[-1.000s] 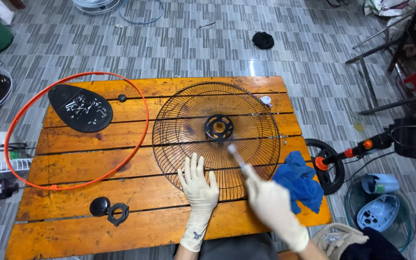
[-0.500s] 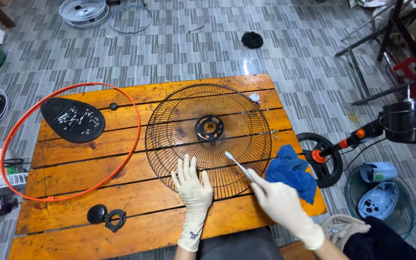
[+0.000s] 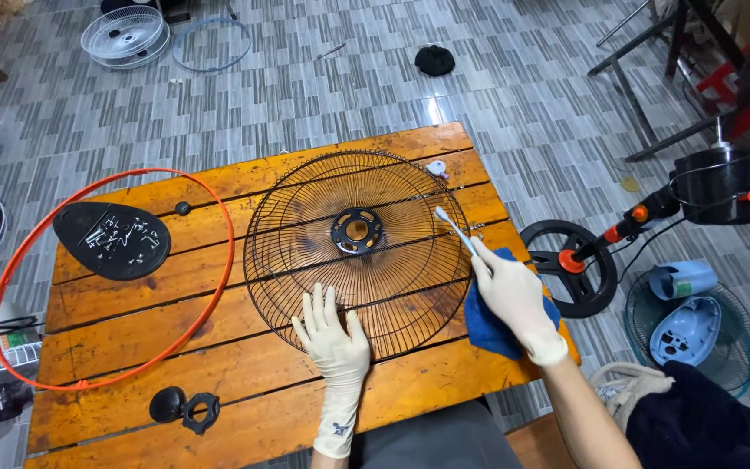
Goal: Cleaning the center hub of a fan grill using a toothbrush and a cloth
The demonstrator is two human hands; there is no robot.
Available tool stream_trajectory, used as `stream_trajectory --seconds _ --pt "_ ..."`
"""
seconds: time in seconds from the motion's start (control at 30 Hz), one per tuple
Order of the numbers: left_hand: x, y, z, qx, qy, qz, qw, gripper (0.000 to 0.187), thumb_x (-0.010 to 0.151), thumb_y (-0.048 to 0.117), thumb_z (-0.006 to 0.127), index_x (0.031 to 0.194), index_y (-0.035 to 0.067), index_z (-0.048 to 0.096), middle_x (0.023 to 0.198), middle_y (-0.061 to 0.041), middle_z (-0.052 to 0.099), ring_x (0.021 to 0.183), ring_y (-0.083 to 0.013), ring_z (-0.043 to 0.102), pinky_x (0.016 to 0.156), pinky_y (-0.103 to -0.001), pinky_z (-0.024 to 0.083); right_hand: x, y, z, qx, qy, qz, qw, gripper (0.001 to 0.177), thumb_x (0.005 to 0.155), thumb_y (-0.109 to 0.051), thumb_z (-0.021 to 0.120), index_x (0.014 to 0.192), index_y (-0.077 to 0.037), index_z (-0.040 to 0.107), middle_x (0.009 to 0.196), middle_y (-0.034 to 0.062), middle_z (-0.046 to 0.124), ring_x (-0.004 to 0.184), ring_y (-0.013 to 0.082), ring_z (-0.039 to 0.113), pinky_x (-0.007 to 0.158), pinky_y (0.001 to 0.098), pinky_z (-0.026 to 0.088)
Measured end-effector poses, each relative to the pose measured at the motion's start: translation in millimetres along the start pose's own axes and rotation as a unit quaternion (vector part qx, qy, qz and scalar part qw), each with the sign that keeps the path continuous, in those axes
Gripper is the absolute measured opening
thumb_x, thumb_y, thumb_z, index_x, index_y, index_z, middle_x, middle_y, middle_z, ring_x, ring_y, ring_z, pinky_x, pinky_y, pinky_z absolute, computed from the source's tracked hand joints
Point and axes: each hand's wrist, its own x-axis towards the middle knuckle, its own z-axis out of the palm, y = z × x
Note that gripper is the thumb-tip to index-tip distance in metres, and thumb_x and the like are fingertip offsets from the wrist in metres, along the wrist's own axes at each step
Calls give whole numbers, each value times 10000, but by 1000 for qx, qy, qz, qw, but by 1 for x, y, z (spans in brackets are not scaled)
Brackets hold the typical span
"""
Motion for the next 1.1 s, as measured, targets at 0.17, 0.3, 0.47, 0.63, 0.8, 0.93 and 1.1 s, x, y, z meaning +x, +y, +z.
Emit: stream_trajectory --seconds 0.17,0.3,0.47,0.63,0.8,0.93,1.1 --pt "-1 -1 0 10 -1 -1 1000 584 890 335 587 1452 184 534 1566 -54 487 1449 -314 425 1192 -574 225 -26 -14 -11 1 -25 3 1000 416 1003 -438 500 1404 -445 612 905 226 774 902 433 744 833 538 593" --pt "-4 -3 1 18 -2 2 1000 577 914 352 562 1467 191 520 1573 -48 478 1456 -307 419 1203 -566 212 -49 -6 -2 -37 -61 43 997 446 999 -479 461 1436 -535 535 871 193 787 896 387 765 827 500 610" --pt "0 -1 -1 16 -4 3 1000 557 920 336 563 1451 173 534 1563 -57 489 1445 -320 429 1191 -570 237 -2 -15 8 -15 16 -1 1000 407 1043 -402 487 1424 -386 628 861 175 786 835 373 766 791 473 614" --pt "1 2 -5 24 1 6 1000 544 922 326 572 1442 168 543 1556 -59 498 1440 -321 439 1184 -568 253 44 -20 19 -18 33 -29 999 413 1052 -387 490 1428 -299 639 901 232 773 898 413 749 816 522 600" --pt "2 1 -7 19 2 18 1000 564 900 309 597 1445 173 541 1551 -65 503 1433 -323 444 1179 -570 254 43 -8 -16 61 -23 59 996 465 999 -515 496 1430 -377 603 1099 280 735 1128 482 660 982 575 514" --pt "-2 0 -13 20 -1 18 1000 579 874 303 617 1435 178 544 1542 -61 511 1427 -320 454 1172 -573 265 41 58 11 65 -3 99 993 444 989 -522 552 1357 -302 672 1112 240 747 1125 453 674 987 537 513" --pt "-8 -3 -22 20 0 16 1000 571 886 316 616 1439 187 550 1534 -58 522 1425 -315 458 1166 -576 272 39 103 33 47 10 135 990 469 947 -648 614 1196 -262 711 1093 140 765 1127 378 688 957 503 534"
